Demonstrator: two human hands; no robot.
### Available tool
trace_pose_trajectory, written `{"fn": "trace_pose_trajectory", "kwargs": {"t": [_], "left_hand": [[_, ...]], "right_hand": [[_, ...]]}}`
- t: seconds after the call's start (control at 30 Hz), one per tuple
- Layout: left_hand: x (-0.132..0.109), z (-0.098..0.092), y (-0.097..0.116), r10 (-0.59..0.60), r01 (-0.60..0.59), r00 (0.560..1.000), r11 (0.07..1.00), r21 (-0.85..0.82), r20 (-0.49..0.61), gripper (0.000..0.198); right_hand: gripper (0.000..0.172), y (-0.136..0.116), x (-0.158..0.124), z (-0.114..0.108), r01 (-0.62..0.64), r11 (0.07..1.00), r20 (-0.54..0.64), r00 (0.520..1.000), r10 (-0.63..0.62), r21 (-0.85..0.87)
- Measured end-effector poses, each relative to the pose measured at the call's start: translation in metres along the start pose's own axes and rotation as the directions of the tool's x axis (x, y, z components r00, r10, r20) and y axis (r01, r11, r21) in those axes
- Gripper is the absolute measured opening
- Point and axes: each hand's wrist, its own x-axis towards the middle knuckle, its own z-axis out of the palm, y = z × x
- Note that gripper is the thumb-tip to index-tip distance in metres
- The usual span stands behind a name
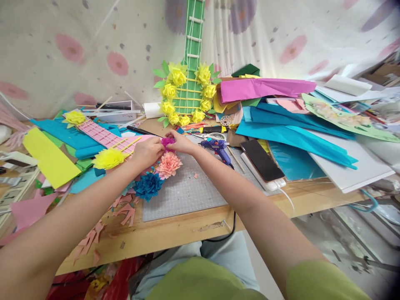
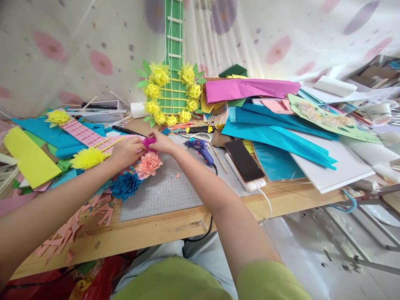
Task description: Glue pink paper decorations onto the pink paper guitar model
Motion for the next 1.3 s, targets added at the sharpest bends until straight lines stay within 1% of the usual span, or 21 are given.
{"fn": "trace_pose_trajectory", "kwargs": {"t": [0.23,0.37,0.47,0.57,0.7,0.77,0.83,0.87,0.93,0.97,1.0,1.03,1.07,1.13,1.17,1.23,1.3], "left_hand": [[0.0,-0.007,0.005,-0.053,0.052,0.998,0.998,0.031,0.028,0.016],[0.002,-0.011,0.009,-0.064,0.061,0.997,0.996,0.065,0.046,0.017],[0.005,-0.014,0.012,-0.057,0.052,0.997,0.995,0.087,0.048,0.019],[0.009,-0.017,0.015,-0.029,0.022,0.998,0.994,0.108,0.061,0.02],[0.011,-0.022,0.013,0.004,-0.01,0.998,0.995,0.102,0.066,0.02],[0.011,-0.026,0.01,-0.013,0.01,0.999,0.997,0.075,0.034,0.02],[0.011,-0.032,0.004,-0.079,0.08,0.996,0.996,0.029,-0.042,0.02],[0.011,-0.036,0.001,-0.13,0.13,0.987,0.992,-0.002,-0.093,0.02],[0.011,-0.044,-0.004,-0.233,0.224,0.955,0.972,-0.066,-0.182,0.02],[0.01,-0.047,-0.005,-0.272,0.259,0.939,0.962,-0.091,-0.21,0.02],[0.01,-0.049,-0.006,-0.287,0.27,0.932,0.957,-0.104,-0.219,0.021],[0.01,-0.05,-0.006,-0.271,0.254,0.94,0.961,-0.106,-0.209,0.022],[0.009,-0.048,-0.006,-0.226,0.211,0.957,0.973,-0.097,-0.183,0.026],[0.009,-0.041,-0.002,-0.088,0.081,0.99,0.995,-0.066,-0.106,0.033],[0.009,-0.036,0.0,-0.013,0.01,0.998,0.999,-0.052,-0.066,0.036],[0.011,-0.026,0.004,0.074,-0.074,0.997,0.997,-0.028,-0.011,0.04],[0.014,-0.019,0.007,0.107,-0.107,0.994,0.994,0.001,0.021,0.043]], "right_hand": [[0.037,-0.001,-0.004,-0.003,0.013,1.0,0.009,1.0,-0.013,0.02],[0.04,-0.002,-0.006,-0.005,0.005,0.999,0.024,1.0,-0.006,0.04],[0.041,-0.004,-0.009,-0.006,0.014,0.998,0.036,0.999,-0.016,0.054],[0.039,-0.006,-0.014,-0.008,0.038,0.995,0.023,0.999,-0.041,0.096],[0.038,-0.007,-0.023,-0.011,0.019,0.986,0.002,1.0,-0.019,0.168],[0.038,-0.006,-0.028,-0.014,0.011,0.979,-0.012,1.0,-0.009,0.204],[0.038,-0.004,-0.035,-0.018,0.024,0.975,-0.036,0.999,-0.017,0.223],[0.037,-0.003,-0.039,-0.02,0.039,0.974,-0.054,0.998,-0.028,0.223],[0.034,-0.001,-0.048,-0.024,0.073,0.975,-0.094,0.994,-0.054,0.211],[0.032,-0.001,-0.053,-0.025,0.086,0.975,-0.114,0.991,-0.063,0.204],[0.031,0.0,-0.058,-0.027,0.093,0.976,-0.132,0.989,-0.067,0.198],[0.03,0.001,-0.064,-0.027,0.094,0.977,-0.147,0.987,-0.066,0.19],[0.029,0.003,-0.068,-0.027,0.093,0.979,-0.16,0.985,-0.065,0.179],[0.028,0.007,-0.077,-0.025,0.094,0.984,-0.189,0.98,-0.065,0.149],[0.027,0.009,-0.08,-0.023,0.097,0.986,-0.203,0.977,-0.069,0.132],[0.026,0.015,-0.084,-0.019,0.105,0.989,-0.229,0.97,-0.08,0.101],[0.026,0.019,-0.083,-0.014,0.113,0.991,-0.243,0.966,-0.092,0.073]]}}
